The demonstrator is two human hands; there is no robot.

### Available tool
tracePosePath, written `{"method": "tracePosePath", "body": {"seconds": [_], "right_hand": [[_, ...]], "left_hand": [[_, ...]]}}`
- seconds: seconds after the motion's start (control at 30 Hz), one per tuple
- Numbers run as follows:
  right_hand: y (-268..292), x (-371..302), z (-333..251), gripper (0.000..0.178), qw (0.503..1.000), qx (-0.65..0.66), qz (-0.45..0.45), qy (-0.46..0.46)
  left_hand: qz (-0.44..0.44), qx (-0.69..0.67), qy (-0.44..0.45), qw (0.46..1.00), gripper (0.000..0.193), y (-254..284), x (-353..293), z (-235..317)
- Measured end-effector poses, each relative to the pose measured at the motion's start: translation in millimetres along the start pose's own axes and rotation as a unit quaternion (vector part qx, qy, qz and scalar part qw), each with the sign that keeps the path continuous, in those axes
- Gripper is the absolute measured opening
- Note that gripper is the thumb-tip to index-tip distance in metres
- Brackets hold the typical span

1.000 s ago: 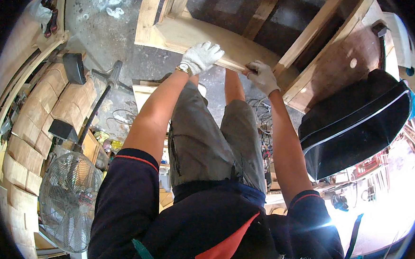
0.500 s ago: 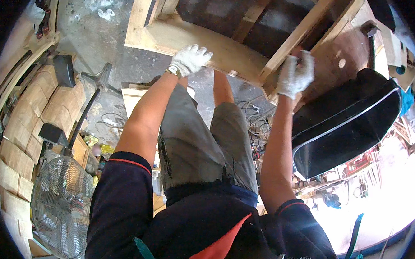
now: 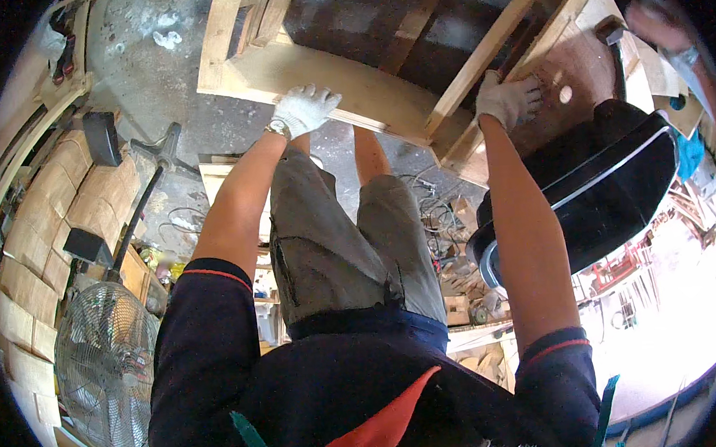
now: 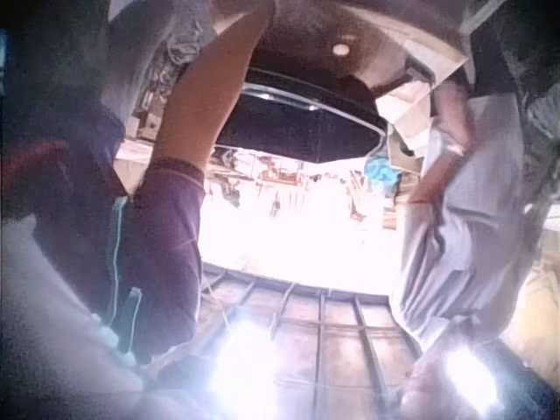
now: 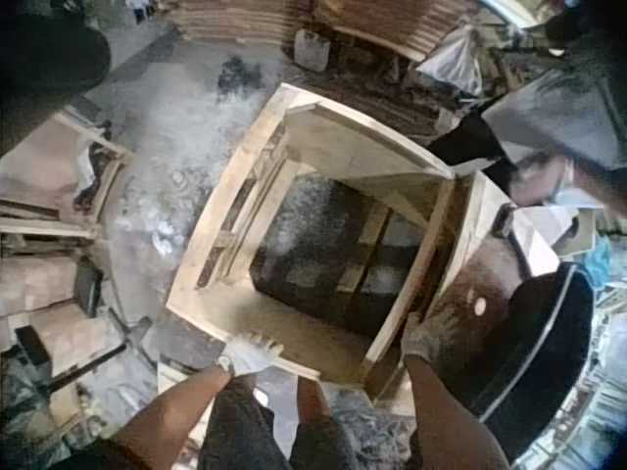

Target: The person measures and marks a wooden strip, cuts it with a miter saw, and fits it into a wooden frame. They then use a nail gun to fasten the strip to the frame.

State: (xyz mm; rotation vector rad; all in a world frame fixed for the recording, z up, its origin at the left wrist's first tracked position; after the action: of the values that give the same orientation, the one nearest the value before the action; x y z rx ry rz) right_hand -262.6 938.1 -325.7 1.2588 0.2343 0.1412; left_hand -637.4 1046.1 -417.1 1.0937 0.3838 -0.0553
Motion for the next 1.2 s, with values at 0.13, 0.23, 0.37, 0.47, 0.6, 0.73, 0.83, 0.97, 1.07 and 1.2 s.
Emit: {"method": "tracePosePath", "body": {"seconds": [0.13, 0.23, 0.37, 0.47, 0.6, 0.73, 0.83, 0.97, 1.07, 1.2], "right_hand": [[3, -5, 1, 0.085, 0.999, 0.001, -0.030, -0.026], [4, -1, -4, 0.091, 0.999, 0.004, -0.044, -0.021], [6, -9, -3, 0.102, 0.998, 0.026, -0.051, -0.019], [0, -11, 0, 0.093, 1.000, 0.021, -0.005, -0.019], [8, -12, 2, 0.085, 0.998, -0.018, -0.032, -0.051], [9, -13, 0, 0.083, 0.999, -0.033, 0.010, -0.031], [4, -13, 0, 0.083, 0.999, -0.023, 0.029, -0.033], [10, -12, -3, 0.085, 0.999, -0.007, 0.008, -0.032], [9, -12, -2, 0.086, 0.999, -0.015, 0.002, -0.034], [6, -11, 0, 0.084, 0.999, -0.011, -0.006, -0.036]], "left_hand": [[-0.017, 0.010, 0.000, 1.000, 0.038, -11, 3, -5], [-0.060, 0.016, -0.002, 0.998, 0.040, -13, 0, 0], [-0.091, 0.008, 0.019, 0.996, 0.042, -16, -5, 1], [0.050, 0.079, -0.019, 0.995, 0.034, -26, -13, 8], [0.126, 0.062, -0.017, 0.990, 0.019, 1, -6, 11], [0.089, 0.046, 0.014, 0.995, 0.016, -5, -4, 10], [0.052, 0.045, 0.028, 0.997, 0.017, -11, -3, 5], [0.010, 0.035, 0.019, 0.999, 0.022, -11, -1, 5], [0.023, 0.038, 0.012, 0.999, 0.022, -9, -2, 5], [0.037, 0.050, 0.004, 0.998, 0.023, -5, -4, 6]]}}
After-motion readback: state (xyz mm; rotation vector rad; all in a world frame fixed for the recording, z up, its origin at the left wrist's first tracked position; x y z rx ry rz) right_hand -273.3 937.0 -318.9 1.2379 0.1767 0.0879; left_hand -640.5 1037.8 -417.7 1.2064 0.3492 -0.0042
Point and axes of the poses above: each hand's wrist, its own x-axis towards the middle knuckle, its own y-axis out of the back of the hand, z = x × y, the point moved 7 cm from there along x, towards the middle knuckle, and after that the axes turned 4 degrees about -y, right-handed, at the moved point
